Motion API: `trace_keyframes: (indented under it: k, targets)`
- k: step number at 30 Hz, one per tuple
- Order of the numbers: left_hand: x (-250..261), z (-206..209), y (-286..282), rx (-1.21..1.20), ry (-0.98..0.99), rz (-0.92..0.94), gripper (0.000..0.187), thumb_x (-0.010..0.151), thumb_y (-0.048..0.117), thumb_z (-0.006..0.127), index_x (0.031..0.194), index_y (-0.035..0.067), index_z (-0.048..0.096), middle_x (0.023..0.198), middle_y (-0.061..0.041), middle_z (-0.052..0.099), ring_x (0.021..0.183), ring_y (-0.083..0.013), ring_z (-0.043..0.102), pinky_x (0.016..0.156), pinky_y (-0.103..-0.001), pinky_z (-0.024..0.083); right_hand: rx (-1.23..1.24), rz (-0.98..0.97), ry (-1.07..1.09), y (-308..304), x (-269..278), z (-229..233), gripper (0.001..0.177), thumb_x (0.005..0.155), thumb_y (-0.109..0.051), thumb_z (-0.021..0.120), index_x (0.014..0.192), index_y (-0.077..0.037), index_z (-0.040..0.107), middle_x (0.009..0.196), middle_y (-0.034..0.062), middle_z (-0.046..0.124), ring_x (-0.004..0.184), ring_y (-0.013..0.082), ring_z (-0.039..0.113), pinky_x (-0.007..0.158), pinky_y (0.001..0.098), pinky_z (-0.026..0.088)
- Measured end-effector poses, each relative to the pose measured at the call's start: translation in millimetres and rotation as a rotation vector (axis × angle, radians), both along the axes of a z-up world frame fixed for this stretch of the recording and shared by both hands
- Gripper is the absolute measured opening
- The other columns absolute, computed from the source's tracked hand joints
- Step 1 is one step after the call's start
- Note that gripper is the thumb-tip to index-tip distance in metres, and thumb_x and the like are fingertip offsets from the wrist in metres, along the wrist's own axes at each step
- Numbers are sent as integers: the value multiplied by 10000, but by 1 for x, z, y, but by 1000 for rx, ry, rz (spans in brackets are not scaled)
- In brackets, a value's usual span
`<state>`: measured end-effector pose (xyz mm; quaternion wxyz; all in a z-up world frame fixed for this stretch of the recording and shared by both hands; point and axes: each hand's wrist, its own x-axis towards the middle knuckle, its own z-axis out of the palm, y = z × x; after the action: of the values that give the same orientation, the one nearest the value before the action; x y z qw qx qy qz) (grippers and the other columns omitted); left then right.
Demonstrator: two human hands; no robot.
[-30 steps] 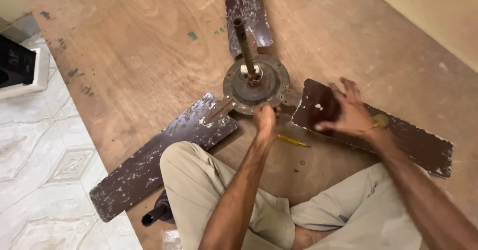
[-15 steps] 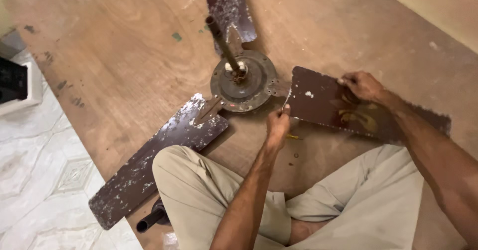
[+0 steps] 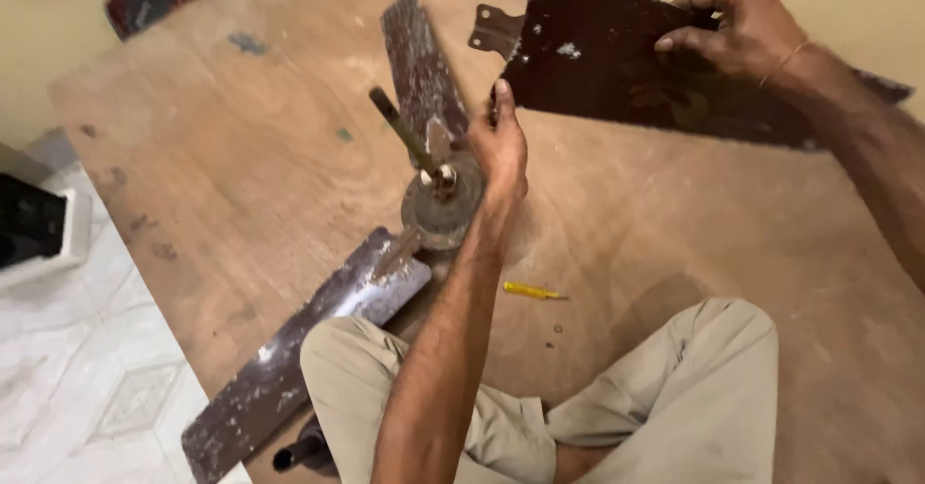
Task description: The person sits on the floor and assembles a ceiling fan by attaching three fan blades to the central motor housing. They use a screwdriver to tighten screws and secure each blade in place.
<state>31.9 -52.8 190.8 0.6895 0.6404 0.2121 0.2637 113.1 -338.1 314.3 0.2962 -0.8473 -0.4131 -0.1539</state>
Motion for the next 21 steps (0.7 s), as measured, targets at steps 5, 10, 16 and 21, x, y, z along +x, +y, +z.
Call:
trace_keyframes:
  k: [5, 10, 16, 21]
  targets:
    - [-9, 61, 18, -498, -51, -224, 1076, 961, 878, 328, 1387, -70, 605, 858, -78, 491, 779, -284, 486, 660, -449, 423, 31, -168, -591, 15, -57, 14, 53, 1056, -80, 785, 1104, -60, 772, 999, 105, 716, 905, 258, 677, 790, 400, 575]
    - [-81, 91, 30, -622, -152, -502, 905, 862, 761, 369, 1304, 8, 603, 1096, -91, 712, 989, -203, 676, 781, -423, 585, -34, -99, -928, 29, -89, -33, 177, 1087, -57, 693, 1193, -133, 814, 1010, 62, 713, 947, 180, 617, 816, 364, 548]
    - [-122, 10, 24, -791, -212, -632, 461, 1045, 355, 684, 1317, -15, 645, 1351, -164, 640, 1201, -284, 601, 1079, -471, 479, -145, -3, -784, 31, -167, -82, 292, 979, -70, 726, 1258, -153, 751, 1214, 74, 686, 1203, 230, 594, 1004, 441, 532]
    - [-154, -33, 30, -797, -138, -599, 474, 944, 380, 662, 1214, -9, 688, 1197, -176, 736, 1051, -295, 716, 922, -433, 581, -54, -30, -422, 22, -203, -77, 734, 803, -484, 750, 1418, -117, 593, 1523, 170, 468, 1456, 411, 367, 1189, 588, 353]
